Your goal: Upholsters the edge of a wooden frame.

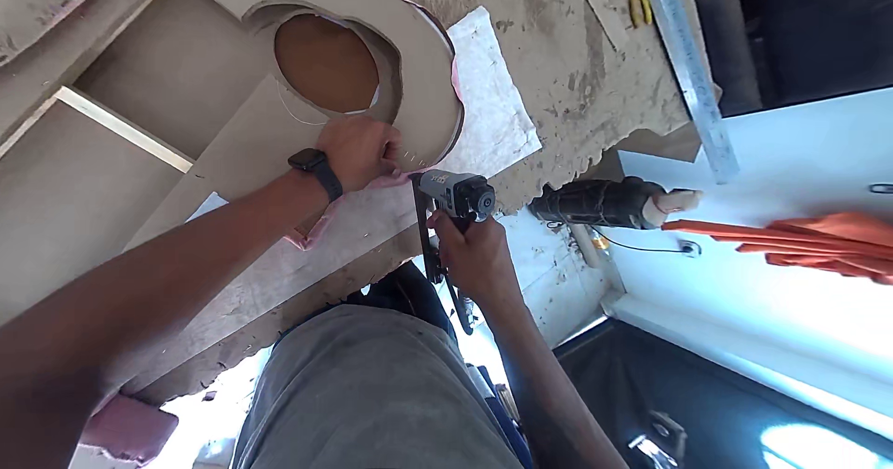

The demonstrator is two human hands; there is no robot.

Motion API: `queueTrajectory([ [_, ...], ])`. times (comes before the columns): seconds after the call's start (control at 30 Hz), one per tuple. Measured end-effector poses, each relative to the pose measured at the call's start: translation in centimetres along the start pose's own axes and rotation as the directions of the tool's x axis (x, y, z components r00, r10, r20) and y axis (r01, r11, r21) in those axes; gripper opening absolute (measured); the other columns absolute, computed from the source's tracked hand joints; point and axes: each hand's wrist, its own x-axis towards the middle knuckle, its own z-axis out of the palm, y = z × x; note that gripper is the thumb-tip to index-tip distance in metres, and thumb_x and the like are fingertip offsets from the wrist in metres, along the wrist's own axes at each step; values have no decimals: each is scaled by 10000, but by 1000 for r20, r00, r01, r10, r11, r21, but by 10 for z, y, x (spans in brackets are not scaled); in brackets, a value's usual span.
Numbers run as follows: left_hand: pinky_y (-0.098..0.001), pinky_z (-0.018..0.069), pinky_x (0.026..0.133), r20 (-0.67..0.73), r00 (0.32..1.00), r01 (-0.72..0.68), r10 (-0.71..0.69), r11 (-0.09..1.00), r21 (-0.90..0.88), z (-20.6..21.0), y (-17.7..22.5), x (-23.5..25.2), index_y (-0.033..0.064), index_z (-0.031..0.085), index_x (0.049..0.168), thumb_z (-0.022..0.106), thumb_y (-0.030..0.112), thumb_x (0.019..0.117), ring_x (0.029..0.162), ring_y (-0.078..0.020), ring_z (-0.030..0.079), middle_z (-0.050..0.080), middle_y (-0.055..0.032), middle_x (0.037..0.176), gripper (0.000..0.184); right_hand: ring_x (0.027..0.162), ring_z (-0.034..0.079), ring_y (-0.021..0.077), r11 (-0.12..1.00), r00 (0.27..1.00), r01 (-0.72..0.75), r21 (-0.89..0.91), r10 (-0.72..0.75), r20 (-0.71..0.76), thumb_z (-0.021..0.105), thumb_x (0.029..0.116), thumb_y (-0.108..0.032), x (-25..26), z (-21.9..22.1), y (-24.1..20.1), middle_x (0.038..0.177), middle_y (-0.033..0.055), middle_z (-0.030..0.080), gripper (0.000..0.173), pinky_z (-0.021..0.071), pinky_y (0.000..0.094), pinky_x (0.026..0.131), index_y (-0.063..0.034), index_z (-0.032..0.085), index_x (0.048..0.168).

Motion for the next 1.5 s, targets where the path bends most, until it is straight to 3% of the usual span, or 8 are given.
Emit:
queueTrajectory([
  [0.43, -514, 498, 615, 70, 997, -34, 30, 998, 51, -13, -3, 11, 259, 682, 867, 711, 565, 882, 728, -212, 651, 648, 24, 738, 308, 493, 620, 120, 999, 998, -46, 4, 46, -51, 592, 1019, -424, -7, 28, -24, 625, -47, 627, 227, 564, 375, 460, -210, 669, 1007],
  [0.5, -501, 537, 687, 26, 987, -159, 159, 987, -23, -13, -17, 3, 245, 711, 934, 720, 496, 908, 780, -185, 666, 679, 35, 813, 252, 454, 610, 140, 998, 999, -41, 54, 43, -33, 581, 1036, -423, -15, 27, -28, 602, -23, 633, 241, 543, 363, 411, -197, 664, 1032],
  [0.57, -482, 562, 850, -26, 944, -329, 328, 941, -74, -11, -35, -9, 237, 731, 1019, 777, 492, 867, 937, -173, 656, 673, 29, 968, 300, 451, 600, 144, 995, 999, -30, 91, 33, -40, 588, 1038, -398, -21, 28, -27, 606, -21, 633, 221, 535, 357, 403, -208, 700, 1047],
  [0.67, -481, 461, 1013, -74, 915, -399, 397, 917, -15, 1, -51, -19, 275, 722, 1068, 797, 553, 821, 1126, -197, 586, 648, 36, 1100, 379, 455, 599, 134, 996, 998, -41, 84, 45, -36, 593, 1033, -416, -25, 34, -24, 614, -32, 635, 219, 531, 357, 405, -217, 684, 1034],
  [0.83, -433, 458, 902, -126, 905, -415, 406, 909, -49, 4, -56, -17, 237, 741, 955, 694, 362, 962, 978, -182, 589, 663, 57, 951, 135, 453, 595, 134, 996, 998, -36, 80, 39, -39, 602, 1028, -403, -21, 42, -31, 616, -29, 627, 210, 524, 359, 398, -204, 669, 1038],
  [1.07, -444, 488, 988, -151, 884, -459, 443, 883, -97, 3, -64, -13, 191, 733, 968, 685, 298, 976, 999, -179, 619, 673, 24, 968, 118, 462, 599, 131, 998, 997, -62, -7, 62, -41, 589, 1022, -408, -20, 44, -41, 630, -26, 630, 223, 525, 373, 406, -193, 651, 1030],
  [1.37, -327, 537, 890, -291, 886, -431, 362, 872, -230, 3, -70, -11, 189, 747, 1052, 608, 328, 1021, 971, -103, 627, 668, 40, 983, 198, 474, 587, 97, 999, 996, 13, 31, -11, -83, 612, 1014, -373, -21, 60, -42, 620, -60, 614, 186, 525, 337, 425, -201, 667, 969],
  [1.5, -320, 539, 879, -335, 872, -454, 358, 846, -280, 1, -72, -15, 172, 754, 1036, 632, 337, 1010, 934, -94, 627, 668, 35, 950, 207, 483, 630, 146, 996, 1000, -17, 82, 19, -18, 583, 1032, -438, -21, 38, -39, 640, -22, 654, 262, 564, 379, 431, -193, 673, 1042],
])
